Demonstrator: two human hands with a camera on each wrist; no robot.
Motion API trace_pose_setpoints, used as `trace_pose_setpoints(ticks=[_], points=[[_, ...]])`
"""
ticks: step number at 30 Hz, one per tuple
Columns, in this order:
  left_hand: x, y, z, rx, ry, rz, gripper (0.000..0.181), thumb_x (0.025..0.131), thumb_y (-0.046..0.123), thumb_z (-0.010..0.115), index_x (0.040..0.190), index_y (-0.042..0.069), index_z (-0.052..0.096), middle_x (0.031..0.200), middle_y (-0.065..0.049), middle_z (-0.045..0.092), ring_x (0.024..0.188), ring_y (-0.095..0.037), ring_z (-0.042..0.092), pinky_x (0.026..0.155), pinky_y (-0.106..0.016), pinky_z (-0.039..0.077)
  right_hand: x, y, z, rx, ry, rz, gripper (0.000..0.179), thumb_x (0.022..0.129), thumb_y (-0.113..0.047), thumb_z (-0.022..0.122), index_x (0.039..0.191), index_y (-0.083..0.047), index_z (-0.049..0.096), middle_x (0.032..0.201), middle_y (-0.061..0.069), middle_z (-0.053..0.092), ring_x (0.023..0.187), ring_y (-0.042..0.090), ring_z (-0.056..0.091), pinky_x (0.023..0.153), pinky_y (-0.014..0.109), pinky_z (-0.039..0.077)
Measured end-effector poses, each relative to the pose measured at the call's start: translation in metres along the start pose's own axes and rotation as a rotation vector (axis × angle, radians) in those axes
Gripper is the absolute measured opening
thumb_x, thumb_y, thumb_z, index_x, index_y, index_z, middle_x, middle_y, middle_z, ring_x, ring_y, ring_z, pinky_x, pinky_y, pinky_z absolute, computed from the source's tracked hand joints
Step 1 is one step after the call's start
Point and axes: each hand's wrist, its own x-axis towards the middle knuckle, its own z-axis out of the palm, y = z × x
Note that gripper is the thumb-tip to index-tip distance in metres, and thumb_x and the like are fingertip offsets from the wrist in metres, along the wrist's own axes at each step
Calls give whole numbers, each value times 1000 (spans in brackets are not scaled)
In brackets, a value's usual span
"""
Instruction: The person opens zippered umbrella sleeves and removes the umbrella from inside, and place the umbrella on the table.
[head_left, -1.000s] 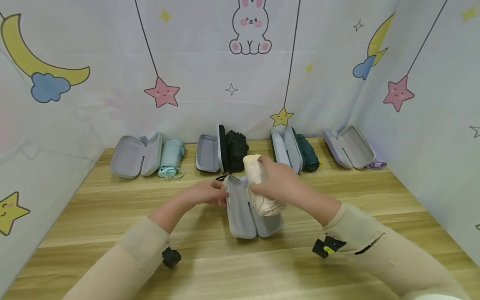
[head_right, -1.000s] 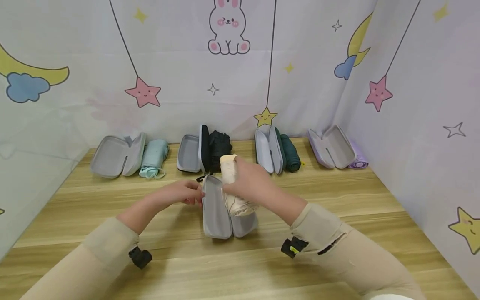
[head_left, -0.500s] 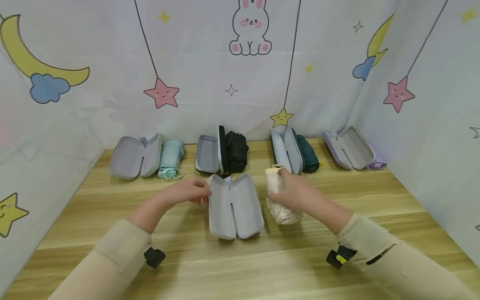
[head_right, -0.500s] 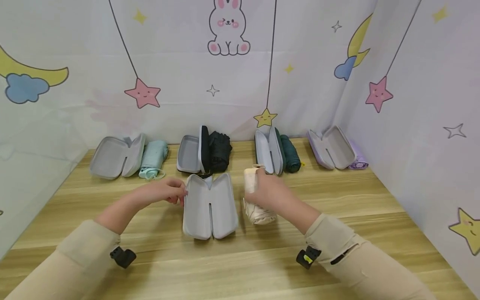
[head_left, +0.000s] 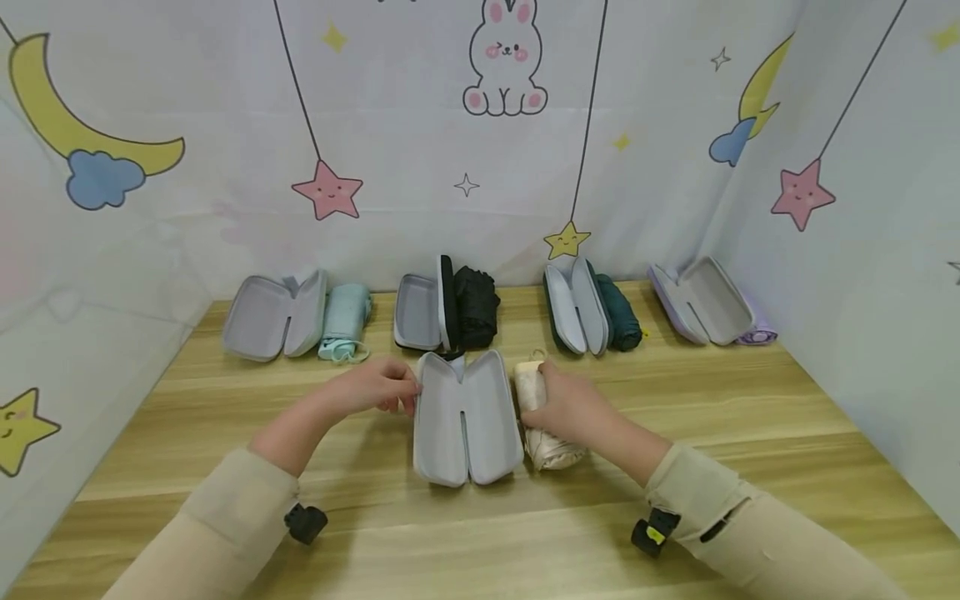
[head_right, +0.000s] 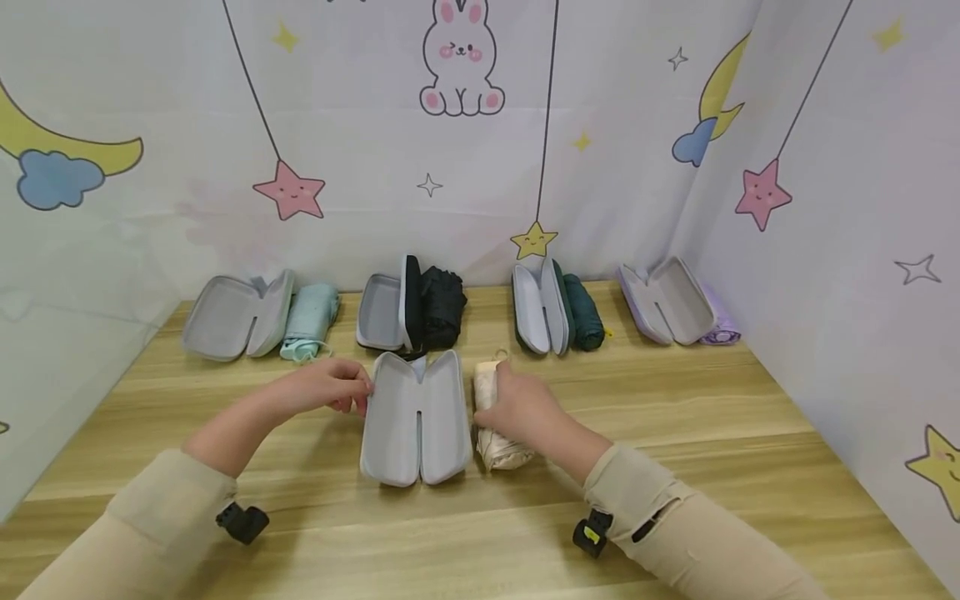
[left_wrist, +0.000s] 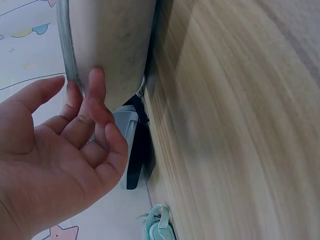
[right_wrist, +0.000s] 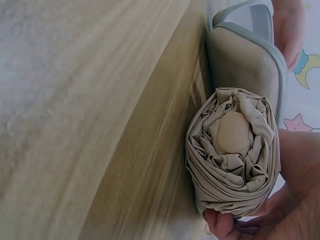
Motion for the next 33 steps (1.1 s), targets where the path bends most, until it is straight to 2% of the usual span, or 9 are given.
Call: trace_pose_setpoints(ticks=[4,7,10,14,18,23,27,30,33], points=[[-4,1,0,18,10,-2,23,100,14,52,89,-1,64,79,-9,69,70,-20,58,68,-38,47,1,0,1,-12,-7,2,88,83,-37,73,147,5,30,117,23,62,81,25,63,72,42,52],[-7,4,-1,51,27,5,25,101,16,50,89,-1,63,79,-9,68,75,-27,60,73,-44,49,1,0,0,-43,-14,-4,89,85,-41,71,147,8,30,120,26,61,93,33,64,79,45,52],[-11,7,-2,81,59,8,25,102,17,49,92,-2,62,80,-9,68,79,-32,60,78,-49,49,0,1,-1,-74,-23,-10,88,88,-45,67,147,9,30,128,30,55,111,40,58,89,50,48],[-15,13,-2,134,137,2,27,103,20,49,99,-4,62,83,-8,66,85,-32,60,80,-48,48,-6,0,-13,-108,-17,-10,83,94,-50,58,149,6,30,138,29,47,122,44,50,96,55,43],[-20,22,1,224,265,-3,27,103,25,50,105,1,61,90,-6,65,89,-28,59,76,-41,47,-17,-1,-35,-171,67,-89,72,97,-51,53,145,1,41,137,26,50,122,43,50,96,56,42],[-26,30,5,402,496,57,33,103,36,49,116,7,58,101,-7,63,92,-26,59,78,-44,48,-23,13,-58,-240,245,-317,64,95,-48,59,141,-4,49,134,19,53,120,39,51,96,54,42],[-30,24,-1,594,613,136,47,103,39,47,133,4,51,125,-16,56,114,-34,53,93,-52,42,-18,32,-65,-352,373,-489,68,91,-47,64,143,-7,47,145,19,43,131,40,41,104,57,33],[-34,15,-11,765,665,161,55,101,38,51,143,4,43,144,-17,42,133,-38,37,103,-57,33,-14,46,-69,-397,397,-509,74,90,-51,64,147,-10,42,153,20,30,139,42,27,108,62,22],[-39,4,-23,909,678,127,64,99,42,54,151,10,34,156,-14,27,143,-39,19,108,-62,22,-11,58,-71,-419,375,-459,78,90,-59,59,152,-17,35,158,18,20,144,42,14,108,67,13]])
